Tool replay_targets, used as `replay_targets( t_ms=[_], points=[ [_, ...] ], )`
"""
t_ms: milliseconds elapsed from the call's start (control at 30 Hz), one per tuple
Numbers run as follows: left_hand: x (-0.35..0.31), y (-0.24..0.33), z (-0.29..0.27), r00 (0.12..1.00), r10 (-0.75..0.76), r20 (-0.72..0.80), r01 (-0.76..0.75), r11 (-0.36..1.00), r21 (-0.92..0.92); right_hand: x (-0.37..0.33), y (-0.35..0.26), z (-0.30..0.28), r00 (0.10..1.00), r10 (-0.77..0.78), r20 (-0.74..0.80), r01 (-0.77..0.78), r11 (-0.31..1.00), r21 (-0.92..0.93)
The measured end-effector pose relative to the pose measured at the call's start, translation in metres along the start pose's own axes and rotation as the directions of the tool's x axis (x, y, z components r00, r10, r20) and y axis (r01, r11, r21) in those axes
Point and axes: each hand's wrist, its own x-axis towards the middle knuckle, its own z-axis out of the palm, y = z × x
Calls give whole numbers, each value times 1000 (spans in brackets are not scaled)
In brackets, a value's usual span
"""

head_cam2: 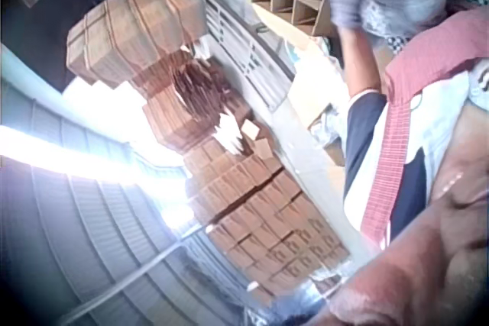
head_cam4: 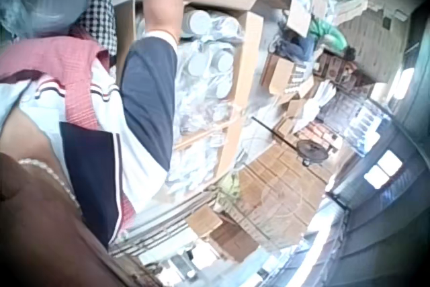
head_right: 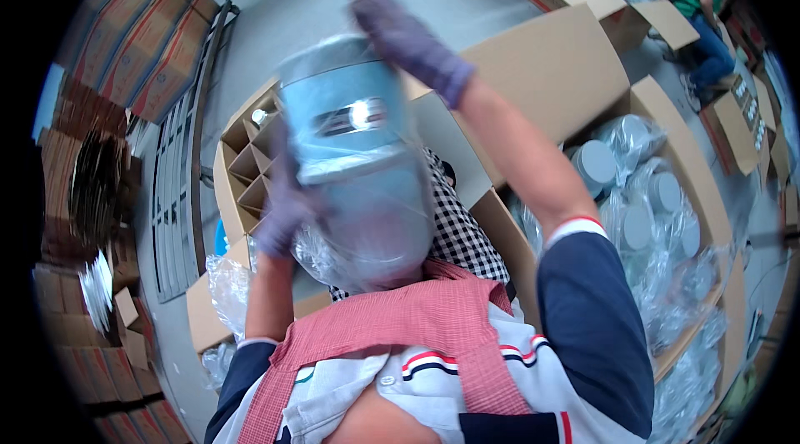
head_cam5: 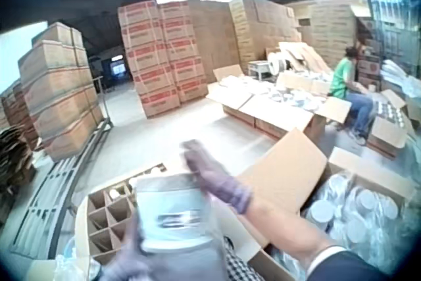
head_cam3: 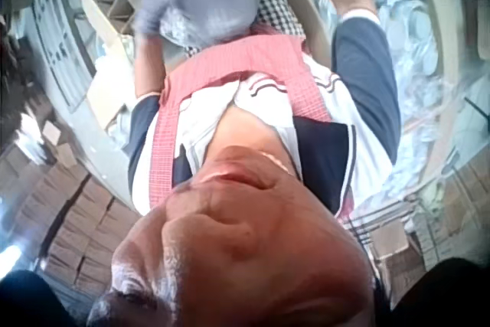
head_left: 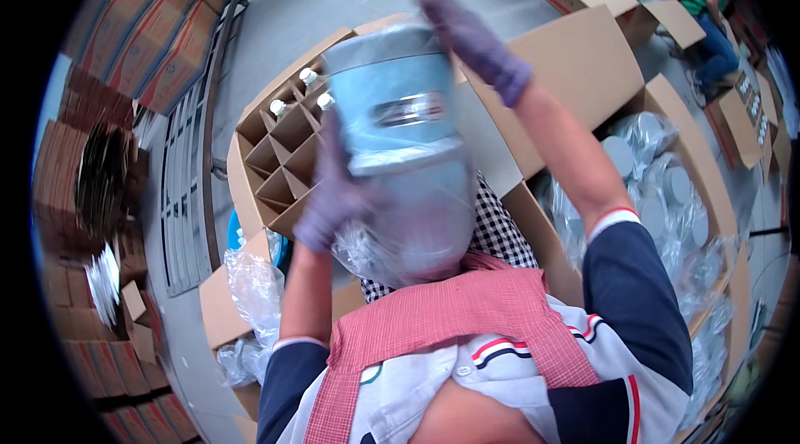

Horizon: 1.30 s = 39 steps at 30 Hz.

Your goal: The person sits on the floor and packs cylindrical containers into a cardboard box. They remove containers from plastic bags, place them into a cardboard insert, and then place the insert into the box. The person also handles a blue basin with small white items and places it into the box.

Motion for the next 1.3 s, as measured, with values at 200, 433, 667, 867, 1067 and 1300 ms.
replay_targets(
  t_ms=[200, 433, 667, 867, 1067, 1300],
  points=[
    [-146, -7, -26, 941, -18, 339, -60, 974, 220, 44, -32, 20, 795, 211, 569, -201, 976, -81],
    [35, -14, -100, 885, 75, -460, -107, 993, -44, -5, -94, 101, 976, -100, 192, 156, 939, -307],
    [67, -75, -104, 926, 181, -331, -362, 672, -646, -58, -9, 14, 847, 396, 356, -479, 859, 183],
    [103, -47, -114, 961, 277, -21, -276, 948, -157, 44, 27, 62, 815, 235, 530, -362, 920, 149],
    [94, -30, -106, 944, 255, -211, -290, 944, -157, 57, -8, 72, 892, -48, 449, -156, 900, 407],
    [116, -81, -94, 860, 277, -429, -254, 961, 111, 59, 2, 84, 910, 136, 392, -232, 950, 208]
  ],
)
